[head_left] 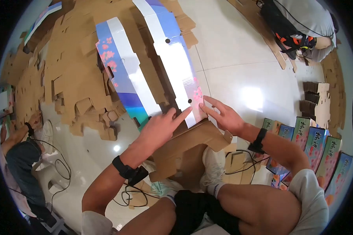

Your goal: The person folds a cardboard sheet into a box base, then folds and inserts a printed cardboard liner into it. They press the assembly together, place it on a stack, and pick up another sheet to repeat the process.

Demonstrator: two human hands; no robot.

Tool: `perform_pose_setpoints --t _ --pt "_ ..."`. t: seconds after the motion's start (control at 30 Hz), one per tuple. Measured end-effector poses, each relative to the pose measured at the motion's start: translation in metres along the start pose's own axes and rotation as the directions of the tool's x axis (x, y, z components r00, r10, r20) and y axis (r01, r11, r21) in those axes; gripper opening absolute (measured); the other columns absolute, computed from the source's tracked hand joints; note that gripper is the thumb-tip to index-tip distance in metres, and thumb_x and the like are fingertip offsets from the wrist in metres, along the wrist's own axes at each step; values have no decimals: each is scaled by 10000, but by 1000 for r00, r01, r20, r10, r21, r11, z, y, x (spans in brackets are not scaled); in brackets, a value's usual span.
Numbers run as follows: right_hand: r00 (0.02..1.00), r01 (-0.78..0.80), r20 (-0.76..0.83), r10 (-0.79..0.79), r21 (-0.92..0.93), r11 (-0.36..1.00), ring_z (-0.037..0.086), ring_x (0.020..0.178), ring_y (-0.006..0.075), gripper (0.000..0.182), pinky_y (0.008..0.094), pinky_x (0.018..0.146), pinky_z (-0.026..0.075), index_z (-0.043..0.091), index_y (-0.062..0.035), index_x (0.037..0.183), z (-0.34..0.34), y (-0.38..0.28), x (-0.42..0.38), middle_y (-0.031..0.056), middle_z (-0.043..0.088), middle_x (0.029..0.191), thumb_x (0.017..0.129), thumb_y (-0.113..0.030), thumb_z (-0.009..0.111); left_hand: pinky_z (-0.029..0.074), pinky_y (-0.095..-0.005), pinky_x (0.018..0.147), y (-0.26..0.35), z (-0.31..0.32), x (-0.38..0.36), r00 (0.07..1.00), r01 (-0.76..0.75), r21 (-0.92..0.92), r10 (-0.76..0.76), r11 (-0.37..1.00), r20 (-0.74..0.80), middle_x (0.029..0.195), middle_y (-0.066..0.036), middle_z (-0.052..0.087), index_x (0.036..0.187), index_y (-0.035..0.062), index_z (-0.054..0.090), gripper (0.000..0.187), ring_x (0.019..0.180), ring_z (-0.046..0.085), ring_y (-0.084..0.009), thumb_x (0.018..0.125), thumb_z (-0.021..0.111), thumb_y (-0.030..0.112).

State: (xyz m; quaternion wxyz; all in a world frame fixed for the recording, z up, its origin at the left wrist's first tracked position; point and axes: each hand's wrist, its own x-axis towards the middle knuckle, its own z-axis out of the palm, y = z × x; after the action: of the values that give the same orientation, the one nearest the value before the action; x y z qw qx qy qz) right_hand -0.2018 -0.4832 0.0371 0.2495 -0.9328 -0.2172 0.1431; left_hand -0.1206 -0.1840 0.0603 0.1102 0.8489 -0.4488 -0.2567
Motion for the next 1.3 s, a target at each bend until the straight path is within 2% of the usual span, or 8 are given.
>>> perform_pose_setpoints --t 0.1,0.3,0.4,0.43,0.53,0.63,1.03,1.3 --pt "972 -125 214 98 117 985 599 1316 318 888 413 983 596 400 -158 1615 -9 -5 -5 173 381 1621 814 71 706 589 -406 854 -12 -1 5 1000 1 -325 -7 946 -19 1127 -165 538 1653 223 360 796 883 681 -304 938 572 -54" --pt "968 9 -244 61 274 962 652 1247 299 707 384 965 590 511 -71 1513 20 -7 1 203 571 1449 899 -211 834 528 -375 1049 -30 -20 25 934 353 -894 -46 277 355 1386 -212 523 1670 235 335 506 1166 682 -288 1168 365 297" --pt "807 -436 40 589 714 548 699 1159 297 585 383 959 588 583 36 1349 14 -18 21 210 680 1261 908 -248 843 504 -398 1094 -34 -29 28 909 406 -872 -28 272 415 1495 -222 482 1669 236 334 549 1247 656 -334 1167 299 454" --pt "785 -476 111 610 737 479 720 1106 311 589 397 946 592 541 69 1290 -1 -26 31 201 721 1152 912 -265 845 500 -373 1084 -36 -36 28 894 438 -863 -17 254 448 1502 -235 477 1677 227 310 575 1272 649 -311 1146 433 412" --pt "786 -509 101 610 665 546 687 1160 357 617 423 976 578 477 43 1336 -9 -28 44 243 670 1247 915 -245 823 508 -364 1069 -39 -47 27 923 213 -607 47 765 382 1482 -233 491 1638 214 393 630 1254 654 -308 1061 628 314" --pt "831 -476 -58 554 443 760 635 1216 404 651 461 1022 547 413 30 1399 -5 -35 50 285 596 1330 930 -240 775 529 -378 1026 -35 -36 26 999 13 -390 7 921 51 1459 -221 506 1557 194 516 662 1184 674 -335 940 754 215" --pt "861 -401 -154 484 379 834 637 1132 430 485 502 967 529 459 6 1506 -6 -38 46 267 646 1245 1074 -194 549 583 -445 909 -25 -35 20 997 62 -322 -73 945 -22 1449 -123 559 1443 197 636 500 1083 698 -342 950 720 198" --pt "801 -494 -118 587 424 759 716 841 364 381 410 764 571 641 -11 1354 -23 -40 51 226 748 1005 1040 -227 644 584 -449 874 -26 -35 21 996 54 -340 -74 939 -47 1409 -125 591 1444 205 635 492 1029 707 -347 957 704 188"
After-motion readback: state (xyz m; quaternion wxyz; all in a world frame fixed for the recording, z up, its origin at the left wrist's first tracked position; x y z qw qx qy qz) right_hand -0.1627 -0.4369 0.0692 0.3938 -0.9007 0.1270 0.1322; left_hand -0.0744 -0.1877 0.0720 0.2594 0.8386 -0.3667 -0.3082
